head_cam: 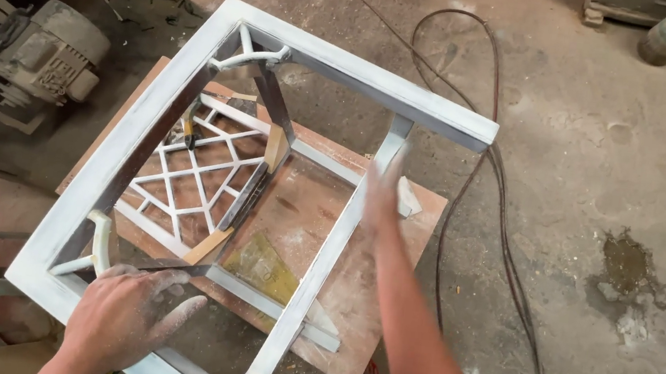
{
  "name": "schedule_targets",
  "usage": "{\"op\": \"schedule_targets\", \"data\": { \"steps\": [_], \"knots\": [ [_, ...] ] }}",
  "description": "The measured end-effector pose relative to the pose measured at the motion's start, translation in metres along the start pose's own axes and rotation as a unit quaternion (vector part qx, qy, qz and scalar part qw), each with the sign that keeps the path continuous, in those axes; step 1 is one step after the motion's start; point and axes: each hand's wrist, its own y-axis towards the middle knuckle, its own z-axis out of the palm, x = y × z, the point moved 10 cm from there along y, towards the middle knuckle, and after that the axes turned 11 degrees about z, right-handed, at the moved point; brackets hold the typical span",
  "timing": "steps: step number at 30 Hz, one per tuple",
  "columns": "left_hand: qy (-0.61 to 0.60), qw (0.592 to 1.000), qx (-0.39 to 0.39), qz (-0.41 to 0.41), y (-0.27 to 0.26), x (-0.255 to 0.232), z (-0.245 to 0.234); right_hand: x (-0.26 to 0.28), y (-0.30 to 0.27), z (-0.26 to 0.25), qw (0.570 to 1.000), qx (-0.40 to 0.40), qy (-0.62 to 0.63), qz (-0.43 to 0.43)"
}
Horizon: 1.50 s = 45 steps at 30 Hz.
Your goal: The person sands the frame of a white chair using a sanding block. They work on the legs, crossbars, and the decorative lattice backrest, frequently rotating the chair to access different sides and angles.
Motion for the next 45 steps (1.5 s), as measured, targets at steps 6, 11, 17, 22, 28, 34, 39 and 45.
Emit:
{"op": "schedule_targets", "data": {
  "steps": [6,11,17,22,28,34,39,45],
  "knots": [
    [0.000,1.000,0.018,0.006,0.003,-0.004,0.000,-0.079,-0.107,0.035,0.983,0.040,-0.176,0.045],
    [0.004,0.999,-0.020,0.030,0.004,-0.004,-0.005,-0.021,0.005,-0.001,0.998,0.028,-0.027,-0.057],
    [0.007,1.000,0.016,-0.002,-0.001,0.003,0.000,-0.062,-0.090,0.029,0.999,0.013,0.008,0.037],
    [-0.008,0.999,-0.028,0.042,-0.001,-0.007,-0.009,-0.216,-0.095,0.021,0.987,0.009,-0.152,0.045],
    [0.010,0.999,-0.022,0.045,0.002,-0.008,-0.005,-0.034,0.024,-0.017,0.996,-0.017,-0.017,-0.084],
    [-0.001,0.999,-0.020,0.036,-0.001,-0.007,-0.001,-0.061,-0.090,0.017,0.996,0.028,-0.055,-0.063],
    [0.005,0.999,-0.015,0.030,0.002,-0.007,-0.004,-0.013,-0.019,0.003,0.995,0.011,-0.022,-0.092],
    [0.007,1.000,0.004,0.021,0.002,-0.011,-0.003,-0.104,-0.134,0.038,0.989,0.085,-0.075,-0.097]
  ]
}}
